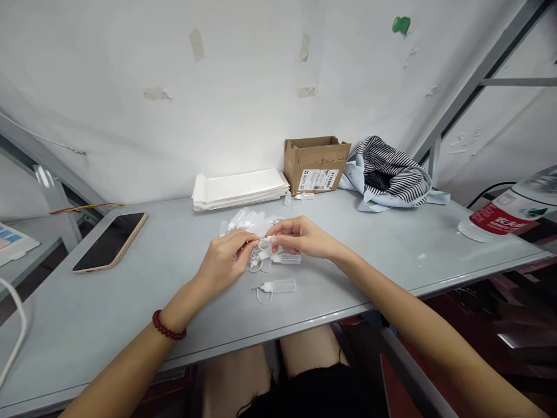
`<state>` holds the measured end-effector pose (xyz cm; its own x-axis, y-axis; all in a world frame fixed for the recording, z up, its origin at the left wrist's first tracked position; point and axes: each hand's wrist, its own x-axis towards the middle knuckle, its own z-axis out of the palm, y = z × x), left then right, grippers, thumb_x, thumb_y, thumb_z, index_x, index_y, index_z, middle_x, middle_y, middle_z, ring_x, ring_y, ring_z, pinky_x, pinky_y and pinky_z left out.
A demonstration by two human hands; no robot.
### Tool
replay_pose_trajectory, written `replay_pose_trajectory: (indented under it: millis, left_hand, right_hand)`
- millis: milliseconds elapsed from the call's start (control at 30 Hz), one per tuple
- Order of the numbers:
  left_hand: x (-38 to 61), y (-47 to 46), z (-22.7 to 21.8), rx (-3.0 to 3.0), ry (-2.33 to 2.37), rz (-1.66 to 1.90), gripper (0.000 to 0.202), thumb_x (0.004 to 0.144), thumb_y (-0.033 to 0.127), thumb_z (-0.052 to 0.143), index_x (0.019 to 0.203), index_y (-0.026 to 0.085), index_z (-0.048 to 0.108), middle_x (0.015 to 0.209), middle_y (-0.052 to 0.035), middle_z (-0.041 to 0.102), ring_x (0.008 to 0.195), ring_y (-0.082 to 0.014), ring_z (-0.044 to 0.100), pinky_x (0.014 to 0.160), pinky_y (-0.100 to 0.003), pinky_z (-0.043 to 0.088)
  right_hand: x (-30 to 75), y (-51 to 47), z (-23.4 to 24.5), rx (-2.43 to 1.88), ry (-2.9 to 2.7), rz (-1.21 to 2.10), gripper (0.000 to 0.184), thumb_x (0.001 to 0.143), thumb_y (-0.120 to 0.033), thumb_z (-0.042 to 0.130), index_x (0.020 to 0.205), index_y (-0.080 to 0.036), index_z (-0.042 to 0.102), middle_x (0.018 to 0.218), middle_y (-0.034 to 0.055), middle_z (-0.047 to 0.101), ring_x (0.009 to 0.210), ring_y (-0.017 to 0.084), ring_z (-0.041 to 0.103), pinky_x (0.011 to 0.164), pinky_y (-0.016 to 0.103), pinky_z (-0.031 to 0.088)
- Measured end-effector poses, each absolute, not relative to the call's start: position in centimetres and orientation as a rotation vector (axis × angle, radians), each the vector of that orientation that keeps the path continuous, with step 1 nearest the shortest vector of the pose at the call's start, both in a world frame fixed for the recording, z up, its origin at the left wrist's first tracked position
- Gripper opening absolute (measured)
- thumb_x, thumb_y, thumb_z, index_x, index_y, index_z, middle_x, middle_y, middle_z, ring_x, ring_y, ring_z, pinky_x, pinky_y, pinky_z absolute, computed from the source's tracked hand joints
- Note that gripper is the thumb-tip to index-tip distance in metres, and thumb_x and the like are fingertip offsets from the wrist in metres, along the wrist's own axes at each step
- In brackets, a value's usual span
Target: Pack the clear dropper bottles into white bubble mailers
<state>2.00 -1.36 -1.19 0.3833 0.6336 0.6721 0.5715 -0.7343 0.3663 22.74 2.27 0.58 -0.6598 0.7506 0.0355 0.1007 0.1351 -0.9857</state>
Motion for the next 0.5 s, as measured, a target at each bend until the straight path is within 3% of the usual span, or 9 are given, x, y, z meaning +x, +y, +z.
replay_pose_trajectory:
  millis: [500]
  left_hand:
    - [2.32,-1.67,-1.1,2.552,1.107,1.338,0.014,0.087,0.011,0.052,0.083,0.015,0.065,0.068,-0.0016,0.065,0.058,-0.0105,0.056,0.055,-0.022,0.044]
  right_hand:
    - [22.64,2.02,0.79,-0.813,-1.884,1.576,0.03,0.081,-0.037,0.062,0.096,-0.011,0.068,0.07,0.0019,0.064,0.046,0.004,0.036,0.044,0.021,0.03]
